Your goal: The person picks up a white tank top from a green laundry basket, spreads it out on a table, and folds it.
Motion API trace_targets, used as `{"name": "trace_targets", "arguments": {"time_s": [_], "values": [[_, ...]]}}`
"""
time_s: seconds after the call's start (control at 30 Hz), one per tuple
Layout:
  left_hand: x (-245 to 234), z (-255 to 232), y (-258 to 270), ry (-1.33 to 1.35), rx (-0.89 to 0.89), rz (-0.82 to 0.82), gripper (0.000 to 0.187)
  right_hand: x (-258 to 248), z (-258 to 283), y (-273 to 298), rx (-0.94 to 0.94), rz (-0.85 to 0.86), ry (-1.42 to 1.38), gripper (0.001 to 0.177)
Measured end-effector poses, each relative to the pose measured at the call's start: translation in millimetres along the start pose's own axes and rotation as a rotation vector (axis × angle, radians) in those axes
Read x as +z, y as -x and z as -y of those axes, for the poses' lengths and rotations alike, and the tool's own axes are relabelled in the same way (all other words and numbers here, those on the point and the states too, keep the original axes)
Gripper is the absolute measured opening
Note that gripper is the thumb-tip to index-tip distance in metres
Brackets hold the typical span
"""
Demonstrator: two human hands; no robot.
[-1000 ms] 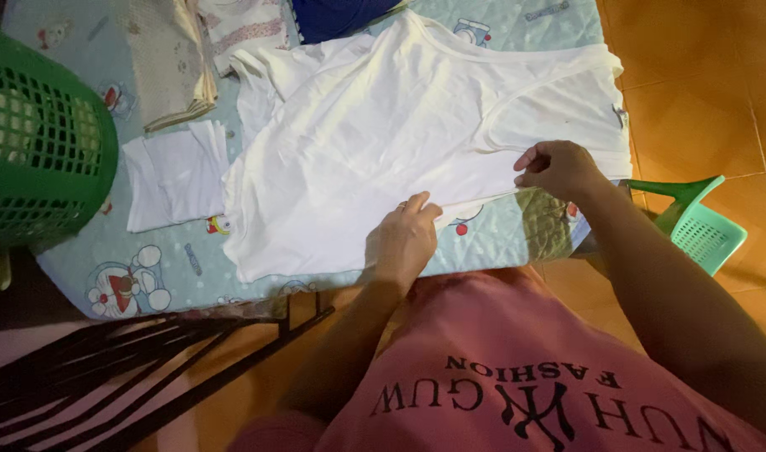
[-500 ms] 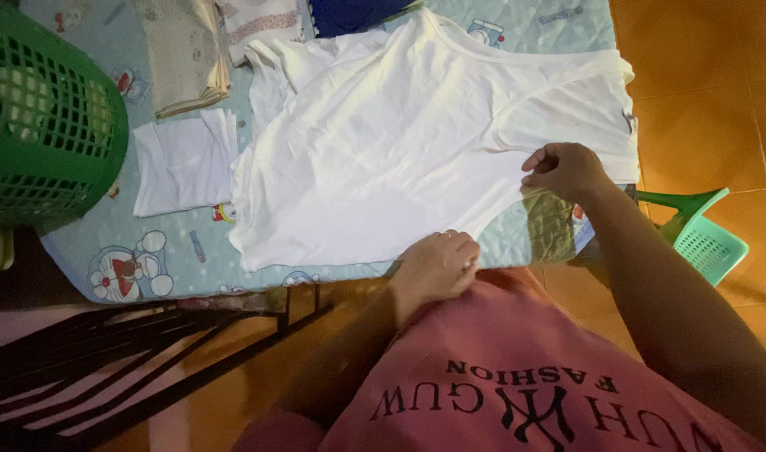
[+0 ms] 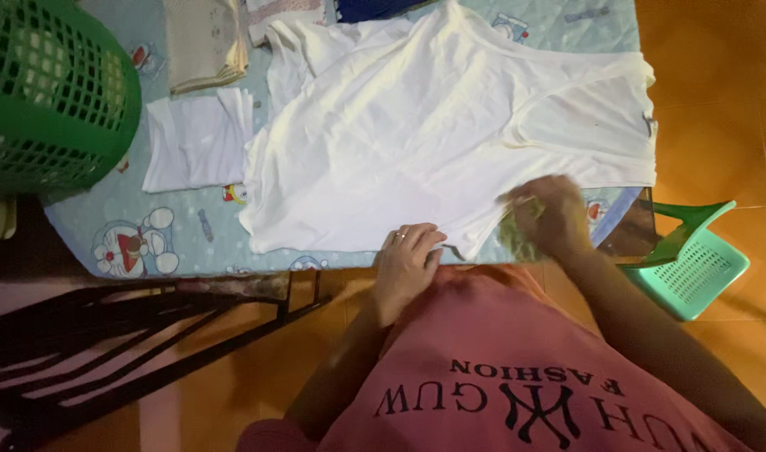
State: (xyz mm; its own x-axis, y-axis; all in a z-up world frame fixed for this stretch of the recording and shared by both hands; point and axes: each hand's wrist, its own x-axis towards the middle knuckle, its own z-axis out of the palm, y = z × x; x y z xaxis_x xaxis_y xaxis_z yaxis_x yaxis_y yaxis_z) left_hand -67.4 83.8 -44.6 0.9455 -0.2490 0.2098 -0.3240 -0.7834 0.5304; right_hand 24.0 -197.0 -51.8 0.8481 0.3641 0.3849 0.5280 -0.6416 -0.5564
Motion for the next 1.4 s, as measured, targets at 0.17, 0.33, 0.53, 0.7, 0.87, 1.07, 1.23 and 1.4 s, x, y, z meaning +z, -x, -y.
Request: {"name": "trace_targets", "arguments": {"time_s": [0.17,0.33,0.53,0.7,0.87,1.07,1.23,1.4], "values": [[-9.8,7.3,11.3,-0.032,-0.034,-0.048,0.022,9.9,51.3,5.1,-0.063,0.185,-0.031,0.025],[2.4,15.3,7.6,-0.081,-0.067,-0.065,0.015,9.2,90.9,-6.4,0.097,0.305,0.202,0.049],[-3.5,23.6,5.2,-0.056,-0.023,-0.137,0.019,18.4,86.2,2.3,0.132,0.200,0.257,0.023],[8.9,42.2,8.5,-0.080,0.037,-0.044,0.017,15.6,72.4,11.2,0.006,0.243,0.267,0.020],[13.2,38.7,15.9,-0.223,0.120,0.089,0.013,16.5,75.8,29.7,-0.083,0.182,0.296,0.018],[-6.1,33.1,36.7,-0.077,0.041,0.126,0.010,15.0,86.3,34.5,0.020,0.237,0.350,0.021],[-0.5,54.9,53.4,0.101,-0.092,0.153,0.010,22.4,102.8,31.9,0.058,0.136,0.281,0.026],[-12.4,78.6,63.8,0.098,-0.246,0.064,0.011,60.9,120.7,10.8,-0.004,0.318,0.286,0.044]]}}
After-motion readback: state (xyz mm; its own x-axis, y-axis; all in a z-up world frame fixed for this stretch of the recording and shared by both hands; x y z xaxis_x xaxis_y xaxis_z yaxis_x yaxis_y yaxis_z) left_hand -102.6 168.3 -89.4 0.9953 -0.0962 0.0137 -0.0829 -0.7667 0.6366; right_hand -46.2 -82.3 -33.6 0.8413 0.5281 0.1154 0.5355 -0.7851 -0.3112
